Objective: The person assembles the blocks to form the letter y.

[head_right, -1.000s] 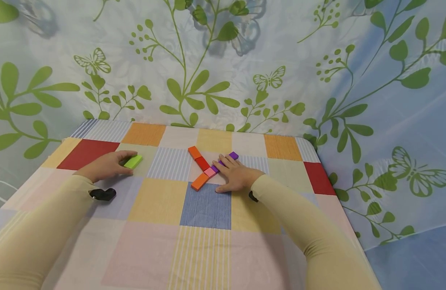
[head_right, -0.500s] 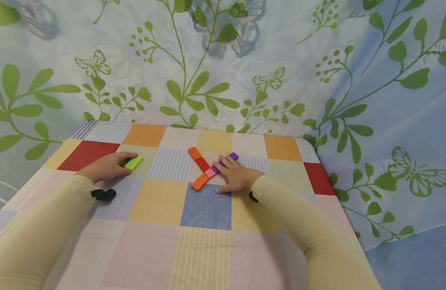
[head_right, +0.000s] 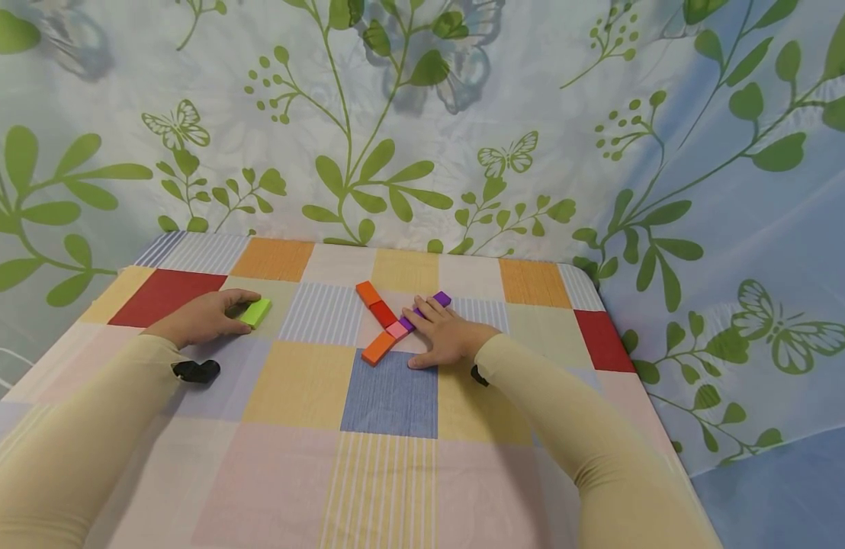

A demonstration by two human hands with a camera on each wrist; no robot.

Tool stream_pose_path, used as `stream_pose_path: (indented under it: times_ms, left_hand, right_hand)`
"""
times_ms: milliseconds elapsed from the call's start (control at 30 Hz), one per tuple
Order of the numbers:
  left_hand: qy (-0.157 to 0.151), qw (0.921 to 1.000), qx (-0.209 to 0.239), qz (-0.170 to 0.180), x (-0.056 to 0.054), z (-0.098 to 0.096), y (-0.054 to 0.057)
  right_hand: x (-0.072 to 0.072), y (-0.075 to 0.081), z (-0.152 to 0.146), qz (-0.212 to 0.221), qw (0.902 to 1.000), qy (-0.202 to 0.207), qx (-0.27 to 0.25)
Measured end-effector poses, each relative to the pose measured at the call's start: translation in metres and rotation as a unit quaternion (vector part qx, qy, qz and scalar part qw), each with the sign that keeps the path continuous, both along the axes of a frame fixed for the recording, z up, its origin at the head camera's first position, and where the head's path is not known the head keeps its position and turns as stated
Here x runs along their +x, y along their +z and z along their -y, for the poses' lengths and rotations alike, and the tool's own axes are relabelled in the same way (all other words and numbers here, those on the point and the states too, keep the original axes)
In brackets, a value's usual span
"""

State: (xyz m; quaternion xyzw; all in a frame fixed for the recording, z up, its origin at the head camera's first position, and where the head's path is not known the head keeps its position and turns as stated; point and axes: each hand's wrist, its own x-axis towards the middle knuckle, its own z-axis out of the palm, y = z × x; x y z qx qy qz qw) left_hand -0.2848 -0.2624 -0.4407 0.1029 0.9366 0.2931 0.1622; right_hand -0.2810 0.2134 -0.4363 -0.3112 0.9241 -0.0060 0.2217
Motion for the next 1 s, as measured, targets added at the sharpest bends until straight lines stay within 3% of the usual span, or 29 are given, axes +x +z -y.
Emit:
stream_pose_path:
  times_ms: [767, 1000]
  left_hand:
    - [0.006, 1.0000, -0.003, -0.002, -0.0023, 0.0012, -0.0044]
    - [0.012, 0.9999, 0.006, -0.010, 0.0016, -0.0022, -0.0001]
  right_hand:
    - [0.0014, 0.0007, 0.0007, 0.003, 1.0000, -0.003, -0.004]
    - [0.0001, -0.0003, 0.0000, 0.002, 1.0000, -0.001, -0.003]
